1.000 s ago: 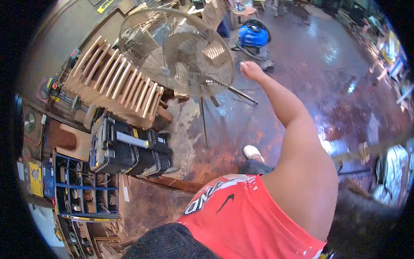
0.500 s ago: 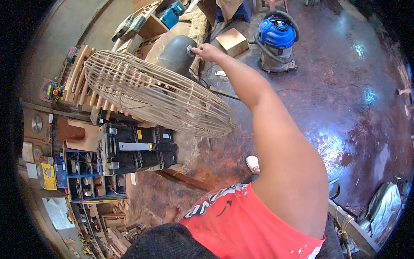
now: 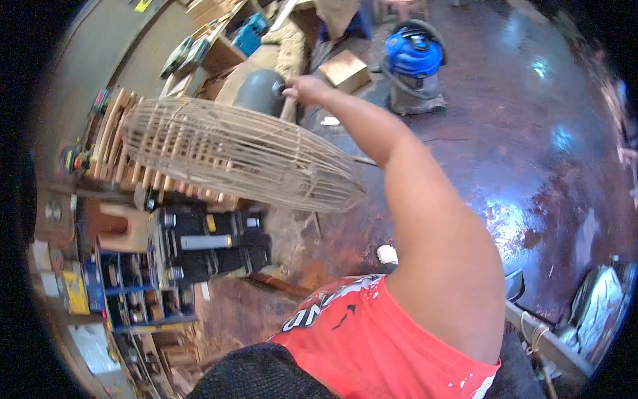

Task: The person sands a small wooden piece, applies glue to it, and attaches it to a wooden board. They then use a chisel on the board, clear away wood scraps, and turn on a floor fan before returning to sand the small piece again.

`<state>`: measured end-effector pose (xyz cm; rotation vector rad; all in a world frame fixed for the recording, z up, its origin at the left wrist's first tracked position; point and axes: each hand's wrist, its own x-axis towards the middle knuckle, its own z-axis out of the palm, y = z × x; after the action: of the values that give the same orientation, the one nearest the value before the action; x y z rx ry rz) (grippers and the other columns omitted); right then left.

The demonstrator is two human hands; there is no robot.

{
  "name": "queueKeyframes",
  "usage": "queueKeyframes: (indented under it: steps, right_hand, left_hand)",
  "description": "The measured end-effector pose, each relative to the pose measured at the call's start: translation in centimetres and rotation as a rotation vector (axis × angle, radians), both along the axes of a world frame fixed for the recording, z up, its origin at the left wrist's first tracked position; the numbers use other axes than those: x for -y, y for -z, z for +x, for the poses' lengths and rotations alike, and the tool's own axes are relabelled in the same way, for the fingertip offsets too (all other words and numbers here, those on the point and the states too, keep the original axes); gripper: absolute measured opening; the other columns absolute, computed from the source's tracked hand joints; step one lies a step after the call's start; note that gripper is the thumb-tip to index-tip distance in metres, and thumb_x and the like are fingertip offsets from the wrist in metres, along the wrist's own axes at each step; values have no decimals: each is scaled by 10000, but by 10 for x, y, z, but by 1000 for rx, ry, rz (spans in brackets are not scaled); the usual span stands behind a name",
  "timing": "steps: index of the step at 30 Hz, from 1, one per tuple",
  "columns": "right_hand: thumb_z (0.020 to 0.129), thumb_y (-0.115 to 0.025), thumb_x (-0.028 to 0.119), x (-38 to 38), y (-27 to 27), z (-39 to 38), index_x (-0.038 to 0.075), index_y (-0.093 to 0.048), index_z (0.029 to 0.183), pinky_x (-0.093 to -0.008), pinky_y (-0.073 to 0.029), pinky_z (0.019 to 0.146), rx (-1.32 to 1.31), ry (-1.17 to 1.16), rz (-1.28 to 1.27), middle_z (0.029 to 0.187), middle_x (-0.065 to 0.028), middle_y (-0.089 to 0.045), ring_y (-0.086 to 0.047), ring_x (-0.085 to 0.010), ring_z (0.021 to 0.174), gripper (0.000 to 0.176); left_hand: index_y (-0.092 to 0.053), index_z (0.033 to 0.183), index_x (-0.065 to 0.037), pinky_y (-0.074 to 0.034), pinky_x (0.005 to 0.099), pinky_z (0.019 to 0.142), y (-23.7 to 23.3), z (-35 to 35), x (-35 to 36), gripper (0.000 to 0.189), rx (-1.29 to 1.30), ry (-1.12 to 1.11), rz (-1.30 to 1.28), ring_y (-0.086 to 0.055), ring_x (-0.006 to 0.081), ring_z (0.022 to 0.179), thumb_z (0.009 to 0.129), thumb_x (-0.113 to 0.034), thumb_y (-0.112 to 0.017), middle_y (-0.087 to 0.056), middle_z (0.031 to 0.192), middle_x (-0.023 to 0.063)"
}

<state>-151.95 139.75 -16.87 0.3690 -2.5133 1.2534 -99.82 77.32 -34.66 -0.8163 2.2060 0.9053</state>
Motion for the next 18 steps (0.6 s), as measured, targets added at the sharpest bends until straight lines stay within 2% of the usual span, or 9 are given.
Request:
queueKeyframes:
  steps: [3,5,8,9,11,13,14,17,18]
  right_hand:
    - [938,-546,535,-16,-8,31,12,-638,1132,-426,-497,895,285,51,38,1089,-208,-675,-643,-324,1019,565]
    - [939,-495,585,-42,45,40,19,-669,1051,-473,-490,871,210,166,74,1046,-234,-672,-635,-383,996,603]
    - [941,-469,600,-82,81,123,-15,-654,1022,-483,-481,873,518,257,103,1057,-257,-653,-617,-414,992,647]
    - [939,-462,607,-102,137,142,-27,-649,1044,-486,-475,892,537,297,140,1097,-264,-640,-603,-424,1038,669]
    - [939,-450,608,-101,164,251,-50,-631,1123,-498,-449,954,506,513,238,1173,-298,-607,-568,-448,1123,706]
    - [918,-444,643,-84,197,365,-9,-581,1254,-487,-412,1014,906,703,134,1279,-268,-569,-524,-429,1211,747]
    - [906,-460,648,-49,203,431,5,-577,1272,-486,-408,1019,859,903,56,1286,-256,-571,-524,-413,1217,749]
    - [908,-529,574,77,246,591,-11,-616,1193,-451,-509,866,1134,1315,-36,1114,-251,-655,-643,-388,996,656]
    - [918,-571,517,98,364,662,-7,-620,1195,-406,-521,853,813,1335,-292,1112,-226,-666,-657,-335,973,594]
  left_hand:
    - [-660,912,12,-550,369,643,33,-60,5,228,-5,313,24,-662,197,716,906,-174,-529,-678,809,137]
    - [-660,909,12,-550,370,640,60,-117,2,227,-2,496,54,-663,197,714,906,-174,-531,-678,808,137]
    - [-659,905,13,-550,372,636,89,-199,3,226,34,683,102,-663,197,712,907,-175,-533,-677,808,138]
    - [-659,904,13,-550,372,634,97,-227,4,226,50,730,119,-663,197,711,907,-175,-533,-677,808,139]
    - [-659,901,13,-551,373,631,114,-277,14,226,71,809,159,-663,197,709,907,-175,-535,-677,808,139]
    - [-659,899,14,-551,374,629,127,-334,31,225,86,901,197,-663,198,707,908,-175,-536,-677,808,140]
    - [-659,897,14,-551,374,627,131,-365,42,225,96,943,214,-663,198,706,908,-175,-536,-677,808,140]
    - [-659,894,14,-551,376,623,141,-443,59,225,150,1002,299,-664,198,703,908,-175,-538,-677,807,141]
    - [-659,892,14,-551,376,622,147,-467,58,225,185,989,345,-664,198,702,909,-175,-539,-677,807,141]
